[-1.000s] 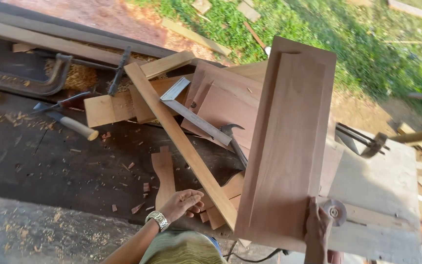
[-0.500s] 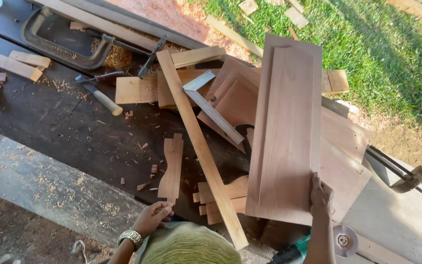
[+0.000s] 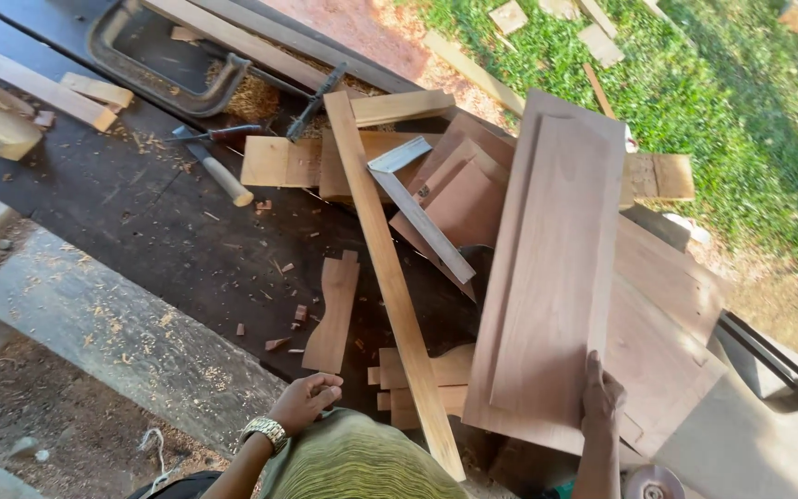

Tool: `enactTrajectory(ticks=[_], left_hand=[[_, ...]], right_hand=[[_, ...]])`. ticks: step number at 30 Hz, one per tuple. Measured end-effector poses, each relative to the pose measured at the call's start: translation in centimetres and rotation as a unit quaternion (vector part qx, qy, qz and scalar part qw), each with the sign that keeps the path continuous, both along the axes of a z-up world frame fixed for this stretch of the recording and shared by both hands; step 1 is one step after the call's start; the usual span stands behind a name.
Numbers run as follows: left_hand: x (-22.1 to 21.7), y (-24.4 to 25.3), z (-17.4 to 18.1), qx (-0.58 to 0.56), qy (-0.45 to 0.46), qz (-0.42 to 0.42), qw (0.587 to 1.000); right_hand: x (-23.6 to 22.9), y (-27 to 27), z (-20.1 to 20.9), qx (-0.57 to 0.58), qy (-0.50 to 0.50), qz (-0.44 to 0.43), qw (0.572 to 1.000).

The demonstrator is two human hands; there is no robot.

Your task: The person uses a handheld electric sander to smooth the surface of a rectangular wooden board. They move the sander across the board, flip it to sand the other side, and then set the board aside.

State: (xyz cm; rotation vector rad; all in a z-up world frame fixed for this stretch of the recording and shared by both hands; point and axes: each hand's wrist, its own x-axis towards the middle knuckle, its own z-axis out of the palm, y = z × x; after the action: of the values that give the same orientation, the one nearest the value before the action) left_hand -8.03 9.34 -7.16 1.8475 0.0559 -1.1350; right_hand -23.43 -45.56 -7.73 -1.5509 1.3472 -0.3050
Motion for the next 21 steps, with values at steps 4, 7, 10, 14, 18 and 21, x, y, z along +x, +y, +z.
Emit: enactTrajectory(ticks=[4,7,10,14,18,21], left_hand=[[0.7,-0.7,-0.5,-0.029,-0.027,-0.002,0.999],[1.1,-1.8,0.7,-0.024,-0.026,-0.004,0.999],[1.3,-2.5,1.9,-0.012,-0.035,-0.024,0.999],[0.9,-2.2,1.4,0.009,-0.032,-0.037,0.999],[0.9,-1.7,0.8,-0.015,-0.063,-0.051,0.997],[1.8,-2.7,4.7,-0.130,-0.062,-0.025,0.989]], right_hand=[[-0.3,-0.7,-1.3,-0.058,0.071,0.017,0.996],[-1.0,-1.2,-2.6,-0.220,0.173,0.105,0.954],[-1.1,-0.7,-2.6,-0.272,0.172,0.085,0.943],[-1.0,0.4,-1.2,-0.313,0.187,0.077,0.928],[-1.0,0.7,-0.4,-0.322,0.171,0.067,0.929],[-1.4,-0.2,-1.4,-0.334,0.186,0.080,0.920]])
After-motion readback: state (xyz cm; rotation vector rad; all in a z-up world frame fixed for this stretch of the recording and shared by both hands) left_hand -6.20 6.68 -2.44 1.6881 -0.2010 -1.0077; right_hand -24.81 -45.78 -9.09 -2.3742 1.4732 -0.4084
